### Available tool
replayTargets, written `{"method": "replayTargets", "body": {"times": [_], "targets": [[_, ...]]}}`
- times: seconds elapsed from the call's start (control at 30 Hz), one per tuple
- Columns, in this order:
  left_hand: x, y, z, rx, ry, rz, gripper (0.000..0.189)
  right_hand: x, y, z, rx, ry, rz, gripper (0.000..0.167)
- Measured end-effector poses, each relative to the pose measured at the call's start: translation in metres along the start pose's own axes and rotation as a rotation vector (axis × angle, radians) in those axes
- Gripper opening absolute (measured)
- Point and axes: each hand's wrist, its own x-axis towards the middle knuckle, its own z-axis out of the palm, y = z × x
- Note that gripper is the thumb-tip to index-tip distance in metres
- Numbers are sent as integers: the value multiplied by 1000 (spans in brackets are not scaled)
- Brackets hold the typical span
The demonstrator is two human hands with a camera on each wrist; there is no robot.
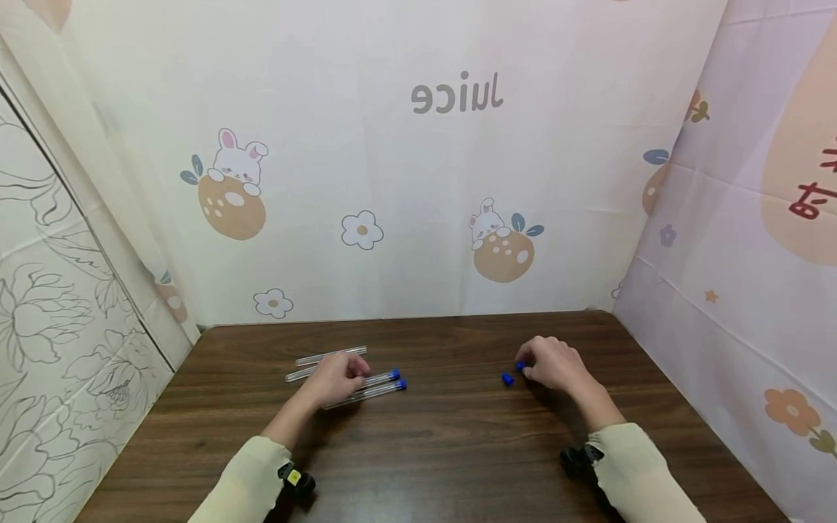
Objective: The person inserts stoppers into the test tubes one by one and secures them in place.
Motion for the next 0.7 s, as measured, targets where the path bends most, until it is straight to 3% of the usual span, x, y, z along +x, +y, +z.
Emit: {"method": "replayTargets", "body": {"times": [0.13,0.23,0.33,0.53,0.6,0.63,0.7], "targets": [[3,-4,-2,1,1,11,8,0,0,-3,9,11,-6,18],[-4,8,-12,11,10,30,7,1,-2,-5,15,23,-11,18],[-14,28,-26,-1,16,41,8,3,-4,-10,24,47,-16,17],[-28,75,-58,-45,-9,-8,8,6,-8,-21,34,79,-33,18],[-30,80,-62,-41,-12,-12,9,6,-9,-23,34,86,-33,18],[-24,67,-58,-46,-1,33,8,6,-9,-24,33,90,-33,18],[-24,67,-59,-44,10,52,9,7,-9,-27,32,97,-34,18]]}}
